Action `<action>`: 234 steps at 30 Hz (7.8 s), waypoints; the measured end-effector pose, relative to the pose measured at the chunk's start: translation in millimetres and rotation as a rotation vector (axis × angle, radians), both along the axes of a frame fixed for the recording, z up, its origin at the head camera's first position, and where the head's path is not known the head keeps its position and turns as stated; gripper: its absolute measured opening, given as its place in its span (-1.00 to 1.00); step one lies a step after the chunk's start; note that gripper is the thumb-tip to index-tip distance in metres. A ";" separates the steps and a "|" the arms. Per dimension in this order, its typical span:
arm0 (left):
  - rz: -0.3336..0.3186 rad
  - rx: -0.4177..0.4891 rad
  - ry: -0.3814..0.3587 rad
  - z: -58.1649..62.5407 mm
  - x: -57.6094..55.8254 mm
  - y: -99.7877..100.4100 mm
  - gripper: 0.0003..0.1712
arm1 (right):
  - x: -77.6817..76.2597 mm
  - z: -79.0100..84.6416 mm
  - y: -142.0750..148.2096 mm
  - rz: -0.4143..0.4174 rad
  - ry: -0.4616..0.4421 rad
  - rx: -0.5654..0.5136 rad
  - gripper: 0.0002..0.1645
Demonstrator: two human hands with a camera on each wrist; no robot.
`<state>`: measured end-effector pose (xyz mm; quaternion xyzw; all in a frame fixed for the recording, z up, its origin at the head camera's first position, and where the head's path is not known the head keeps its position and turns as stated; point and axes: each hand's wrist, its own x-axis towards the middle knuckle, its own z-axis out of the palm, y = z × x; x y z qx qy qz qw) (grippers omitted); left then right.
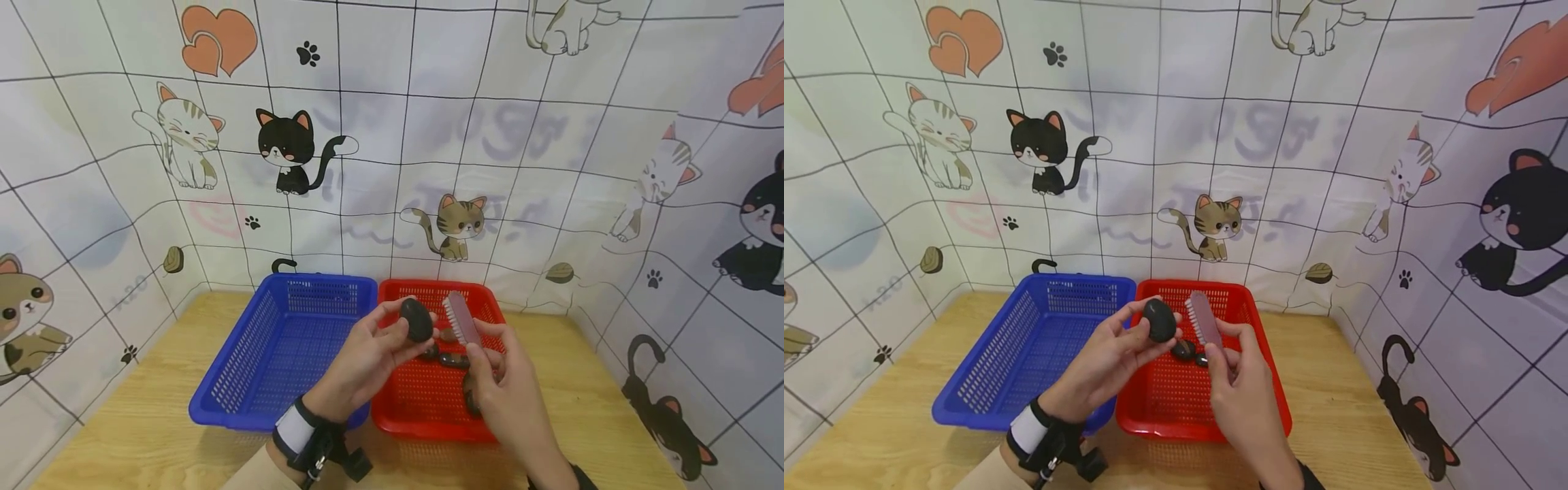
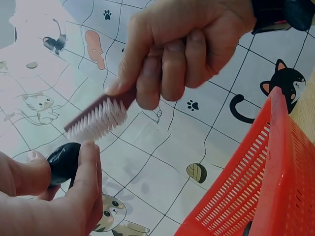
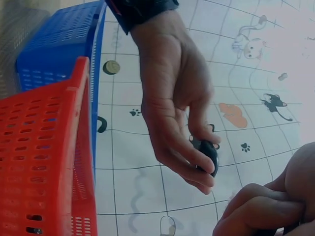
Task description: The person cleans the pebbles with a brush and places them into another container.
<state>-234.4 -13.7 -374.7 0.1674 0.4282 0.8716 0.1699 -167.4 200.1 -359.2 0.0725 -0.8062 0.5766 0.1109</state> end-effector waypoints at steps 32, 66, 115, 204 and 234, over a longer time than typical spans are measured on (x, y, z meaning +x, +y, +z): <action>0.560 -0.800 0.967 51.9 20.3 -21.1 -0.46 | 0.9 7.7 12.5 0.010 0.112 0.016 -0.51; 0.458 -1.607 0.564 -32.7 -131.2 -115.3 -0.44 | 0.8 8.3 24.4 -0.064 0.028 -0.001 -0.50; 0.226 -1.678 0.842 17.7 -96.8 31.4 -0.69 | -3.8 11.7 34.9 -0.052 0.055 -0.042 -0.53; 0.237 -0.868 0.641 8.5 1.2 11.2 -0.50 | -10.1 3.2 36.0 -0.031 0.056 -0.022 -0.54; -0.074 -0.121 0.190 3.9 -7.7 1.1 -0.45 | -8.9 -6.2 10.0 0.127 0.089 -0.032 -0.50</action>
